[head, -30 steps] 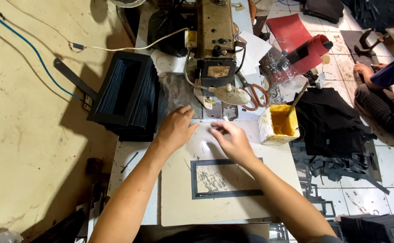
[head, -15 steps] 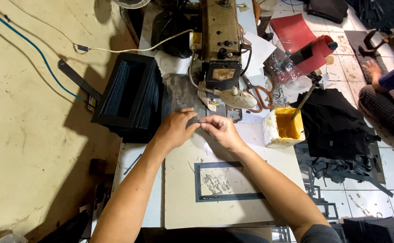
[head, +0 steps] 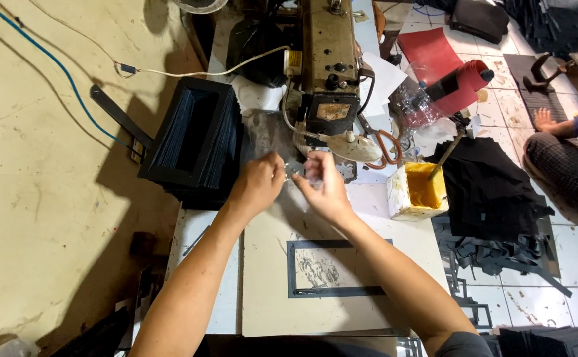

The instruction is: The person applies glue to the edges of rectangular leather fabric components by hand, first using a cloth dipped in glue, then switching to an applicator, and finally marking the fabric with chalk using a ruler as a guide.

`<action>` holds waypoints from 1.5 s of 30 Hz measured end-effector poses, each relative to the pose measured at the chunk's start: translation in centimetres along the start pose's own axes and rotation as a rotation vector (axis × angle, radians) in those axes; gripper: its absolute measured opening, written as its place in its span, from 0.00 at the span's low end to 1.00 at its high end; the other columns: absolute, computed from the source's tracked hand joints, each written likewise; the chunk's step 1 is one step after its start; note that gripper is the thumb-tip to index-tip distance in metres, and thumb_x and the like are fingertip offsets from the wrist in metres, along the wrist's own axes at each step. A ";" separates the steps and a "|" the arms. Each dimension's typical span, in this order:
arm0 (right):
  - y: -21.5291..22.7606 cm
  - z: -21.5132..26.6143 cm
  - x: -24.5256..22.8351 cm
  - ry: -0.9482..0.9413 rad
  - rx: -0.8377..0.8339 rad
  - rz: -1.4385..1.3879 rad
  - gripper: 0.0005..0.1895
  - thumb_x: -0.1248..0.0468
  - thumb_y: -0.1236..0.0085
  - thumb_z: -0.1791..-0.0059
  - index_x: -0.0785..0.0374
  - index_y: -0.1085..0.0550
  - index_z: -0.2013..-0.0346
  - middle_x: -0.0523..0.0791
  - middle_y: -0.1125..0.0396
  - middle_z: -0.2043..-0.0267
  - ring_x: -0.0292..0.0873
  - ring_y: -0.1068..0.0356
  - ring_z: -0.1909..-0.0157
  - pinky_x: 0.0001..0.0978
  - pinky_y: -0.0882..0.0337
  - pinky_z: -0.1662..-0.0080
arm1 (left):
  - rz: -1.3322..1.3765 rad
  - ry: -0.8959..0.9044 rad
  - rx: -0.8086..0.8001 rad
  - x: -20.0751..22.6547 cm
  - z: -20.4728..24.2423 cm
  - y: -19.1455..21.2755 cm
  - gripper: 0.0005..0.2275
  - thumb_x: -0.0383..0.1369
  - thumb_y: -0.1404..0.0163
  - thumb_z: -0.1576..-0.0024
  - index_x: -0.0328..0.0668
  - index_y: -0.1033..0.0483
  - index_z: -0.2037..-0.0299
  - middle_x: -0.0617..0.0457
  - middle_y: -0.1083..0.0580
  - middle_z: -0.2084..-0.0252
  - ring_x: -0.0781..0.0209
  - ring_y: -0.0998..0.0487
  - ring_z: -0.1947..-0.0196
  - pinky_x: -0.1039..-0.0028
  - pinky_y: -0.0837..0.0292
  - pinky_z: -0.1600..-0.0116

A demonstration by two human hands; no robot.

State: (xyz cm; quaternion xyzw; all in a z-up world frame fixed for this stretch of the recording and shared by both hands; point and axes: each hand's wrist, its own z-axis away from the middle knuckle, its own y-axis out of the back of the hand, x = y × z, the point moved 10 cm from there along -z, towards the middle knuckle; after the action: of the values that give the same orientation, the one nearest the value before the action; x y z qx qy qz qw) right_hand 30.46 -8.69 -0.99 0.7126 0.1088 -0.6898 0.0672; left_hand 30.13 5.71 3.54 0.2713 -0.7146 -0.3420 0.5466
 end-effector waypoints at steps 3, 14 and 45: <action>-3.7 2.3 -8.3 0.723 0.142 0.967 0.13 0.69 0.38 0.57 0.70 0.25 0.59 0.55 0.31 0.54 0.52 0.37 0.49 0.43 0.35 0.49 | 0.107 0.143 0.084 -3.9 -1.0 0.2 0.06 0.29 0.58 0.36 0.37 0.29 0.60 0.45 0.22 0.71 0.56 0.18 0.75 0.69 0.19 0.72; -8.4 1.2 -6.7 0.639 -0.144 1.364 0.08 0.61 0.41 0.51 0.61 0.23 0.59 0.47 0.30 0.57 0.50 0.35 0.50 0.45 0.40 0.48 | -0.125 -0.259 0.811 7.7 3.9 23.9 0.06 0.25 0.65 0.26 0.30 0.35 0.47 0.43 0.22 0.60 0.57 0.16 0.62 0.77 0.17 0.65; 12.1 27.2 2.8 -0.278 0.053 -0.231 0.10 0.68 0.41 0.47 0.74 0.22 0.57 0.52 0.23 0.65 0.44 0.24 0.63 0.37 0.22 0.61 | 1.069 0.397 0.165 5.4 23.4 -1.0 0.07 0.25 0.59 0.34 0.27 0.30 0.53 0.41 0.19 0.67 0.61 0.15 0.76 0.72 0.16 0.73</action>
State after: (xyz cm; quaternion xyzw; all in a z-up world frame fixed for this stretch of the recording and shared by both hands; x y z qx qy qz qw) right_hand 7.22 -26.87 -5.54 0.5946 0.1613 -0.7875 -0.0167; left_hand 6.10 5.43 2.02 -0.0270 -0.6603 0.0962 0.7444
